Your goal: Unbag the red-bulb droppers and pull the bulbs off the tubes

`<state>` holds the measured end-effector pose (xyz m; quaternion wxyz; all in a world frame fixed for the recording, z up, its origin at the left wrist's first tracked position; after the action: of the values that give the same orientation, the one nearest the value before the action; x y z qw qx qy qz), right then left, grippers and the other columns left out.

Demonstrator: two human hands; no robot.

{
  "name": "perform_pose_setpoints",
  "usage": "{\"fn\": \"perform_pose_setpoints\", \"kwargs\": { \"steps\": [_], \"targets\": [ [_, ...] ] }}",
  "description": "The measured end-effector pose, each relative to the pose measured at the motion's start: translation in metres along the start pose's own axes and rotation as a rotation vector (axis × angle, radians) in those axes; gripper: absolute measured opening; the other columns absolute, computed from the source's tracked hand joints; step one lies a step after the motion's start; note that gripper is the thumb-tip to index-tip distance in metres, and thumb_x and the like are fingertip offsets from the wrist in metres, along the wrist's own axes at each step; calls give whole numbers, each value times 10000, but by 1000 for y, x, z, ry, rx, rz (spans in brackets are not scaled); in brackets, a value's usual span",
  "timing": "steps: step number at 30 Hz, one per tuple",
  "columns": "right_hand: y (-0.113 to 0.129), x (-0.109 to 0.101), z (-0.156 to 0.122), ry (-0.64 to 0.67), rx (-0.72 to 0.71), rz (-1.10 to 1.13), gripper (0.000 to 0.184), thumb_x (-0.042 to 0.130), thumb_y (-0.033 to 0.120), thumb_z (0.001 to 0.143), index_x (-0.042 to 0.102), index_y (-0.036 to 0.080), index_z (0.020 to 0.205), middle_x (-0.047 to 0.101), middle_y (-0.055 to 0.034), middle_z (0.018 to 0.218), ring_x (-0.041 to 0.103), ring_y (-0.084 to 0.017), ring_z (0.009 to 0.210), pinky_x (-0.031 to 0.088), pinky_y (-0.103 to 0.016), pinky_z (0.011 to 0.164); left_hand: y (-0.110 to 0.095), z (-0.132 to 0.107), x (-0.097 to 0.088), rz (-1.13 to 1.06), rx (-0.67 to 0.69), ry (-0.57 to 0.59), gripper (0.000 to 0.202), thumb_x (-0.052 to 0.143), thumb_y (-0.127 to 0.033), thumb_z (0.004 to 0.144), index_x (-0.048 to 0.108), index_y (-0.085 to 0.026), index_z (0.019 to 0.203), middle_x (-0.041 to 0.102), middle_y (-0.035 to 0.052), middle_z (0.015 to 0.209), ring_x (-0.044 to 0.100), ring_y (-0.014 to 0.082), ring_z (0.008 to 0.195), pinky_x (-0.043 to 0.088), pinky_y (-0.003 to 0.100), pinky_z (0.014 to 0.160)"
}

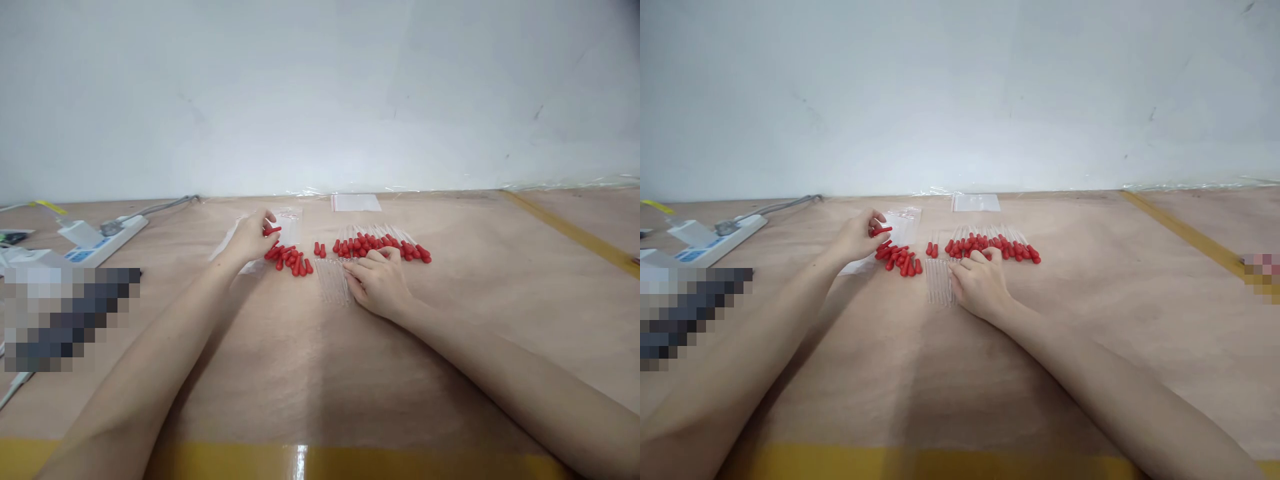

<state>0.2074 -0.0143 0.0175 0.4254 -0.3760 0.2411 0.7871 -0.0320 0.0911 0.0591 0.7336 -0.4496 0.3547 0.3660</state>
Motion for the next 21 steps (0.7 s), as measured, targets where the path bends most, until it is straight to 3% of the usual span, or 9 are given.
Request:
{"fn": "perform_pose_setpoints", "kwargs": {
  "steps": [6, 10, 12, 15, 17, 21],
  "targets": [
    [7, 3, -1, 166, 42, 89, 289, 478, 401, 820, 627, 195, 957, 625, -38, 747, 456, -171, 765, 208, -352, 769, -3, -5, 9, 52, -56, 107, 180, 597, -359, 669, 572, -195, 739, 636, 22, 748, 572, 171, 657, 441, 287, 606],
    [10, 3, -2, 258, 35, 70, 417, 450, 529, 803, 614, 181, 962, 597, -65, 814, 442, -190, 818, 213, -348, 765, -16, -6, 0, 131, 15, -7, 219, 546, -397, 713, 616, -190, 735, 643, 48, 820, 578, 204, 762, 444, 315, 689],
    [10, 3, -2, 284, 24, 65, 476, 414, 572, 803, 603, 181, 996, 585, -75, 854, 436, -196, 839, 212, -350, 770, -29, -1, 1, 224, 73, 13, 219, 535, -378, 717, 648, -191, 734, 641, 59, 846, 574, 226, 838, 435, 329, 744],
    [10, 2, -2, 314, 18, 55, 531, 358, 605, 811, 585, 196, 1060, 571, -78, 880, 431, -201, 857, 209, -360, 781, -49, 13, 15, 335, 79, 244, 213, 553, -378, 687, 681, -214, 732, 656, 48, 811, 588, 237, 839, 435, 327, 745],
    [9, 3, -3, 329, 15, 43, 542, 335, 608, 818, 583, 201, 1077, 565, -80, 882, 431, -205, 864, 208, -368, 789, -60, 21, 27, 358, -6, 407, 226, 575, -407, 662, 684, -220, 730, 667, 42, 748, 604, 236, 794, 439, 327, 727],
    [9, 3, -5, 306, 4, 54, 543, 342, 600, 819, 576, 201, 1104, 562, -80, 887, 431, -205, 866, 214, -372, 797, -74, 28, 43, 373, -203, 554, 231, 637, -418, 604, 663, -193, 646, 667, 63, 639, 613, 251, 730, 429, 384, 748]
  ]
}}
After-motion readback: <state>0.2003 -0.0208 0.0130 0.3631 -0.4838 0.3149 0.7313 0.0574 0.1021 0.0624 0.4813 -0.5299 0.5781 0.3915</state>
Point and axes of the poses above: each hand's wrist, its own z-axis towards the middle knuckle, its own x-axis out of the palm, y = z × x, the point moved 3 cm from there along z, towards the middle knuckle
